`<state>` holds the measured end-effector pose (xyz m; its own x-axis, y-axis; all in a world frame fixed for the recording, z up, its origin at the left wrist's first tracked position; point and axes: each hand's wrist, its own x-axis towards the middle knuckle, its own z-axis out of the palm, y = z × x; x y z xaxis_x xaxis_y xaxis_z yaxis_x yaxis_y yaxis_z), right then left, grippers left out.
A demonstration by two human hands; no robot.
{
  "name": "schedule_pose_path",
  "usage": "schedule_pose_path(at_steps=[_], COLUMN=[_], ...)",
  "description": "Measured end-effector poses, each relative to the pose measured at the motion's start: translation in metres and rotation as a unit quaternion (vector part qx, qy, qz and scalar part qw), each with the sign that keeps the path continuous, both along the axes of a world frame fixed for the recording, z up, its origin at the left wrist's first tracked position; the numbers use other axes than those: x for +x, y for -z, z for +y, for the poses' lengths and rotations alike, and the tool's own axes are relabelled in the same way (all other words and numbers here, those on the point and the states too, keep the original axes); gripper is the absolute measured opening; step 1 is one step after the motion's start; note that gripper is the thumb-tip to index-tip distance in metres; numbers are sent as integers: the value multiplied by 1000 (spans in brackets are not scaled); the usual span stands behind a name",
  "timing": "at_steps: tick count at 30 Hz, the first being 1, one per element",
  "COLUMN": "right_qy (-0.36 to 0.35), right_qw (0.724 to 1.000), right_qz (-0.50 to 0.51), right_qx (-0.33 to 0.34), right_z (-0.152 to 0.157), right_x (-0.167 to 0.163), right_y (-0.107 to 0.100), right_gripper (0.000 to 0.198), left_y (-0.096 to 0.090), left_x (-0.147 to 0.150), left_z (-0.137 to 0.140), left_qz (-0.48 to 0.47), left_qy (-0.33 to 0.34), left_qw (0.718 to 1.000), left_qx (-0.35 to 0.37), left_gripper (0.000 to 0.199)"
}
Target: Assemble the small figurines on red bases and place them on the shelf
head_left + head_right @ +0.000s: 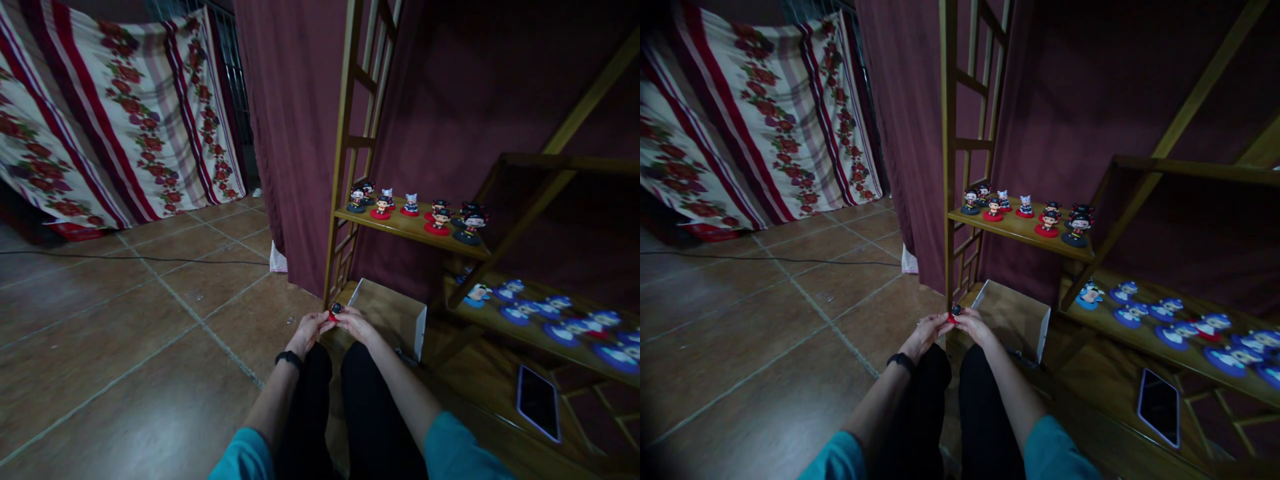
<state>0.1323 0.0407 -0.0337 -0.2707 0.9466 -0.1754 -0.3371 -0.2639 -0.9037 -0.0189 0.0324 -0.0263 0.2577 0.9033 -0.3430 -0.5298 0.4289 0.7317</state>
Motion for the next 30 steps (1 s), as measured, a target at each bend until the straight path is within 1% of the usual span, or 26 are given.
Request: schedule_pose_path(at_steps=[8,13,21,26,30], right_qy=[20,13,-13,-8,-12], right_qw=[1000,1000,999,999,999], right_qz=[-1,-14,15,11,-15], right_qx=[10,6,38,45,38], right_z=[-1,-2,1,1,0], right_x=[-2,-2,-7,-7,-6], right_y=[0,2,9,8,6], right_gripper=[38,38,43,43,46], left_y=[5,7,6,3,3], left_x=[1,1,1,1,1], left_z=[2,3,0,1,4], left_qz=[4,12,23,23,27], left_qy=[-33,-45,-22,-2,2], left_qw=[999,999,999,1000,1000], left_qx=[16,20,20,15,1], left_gripper=[8,8,10,12,21])
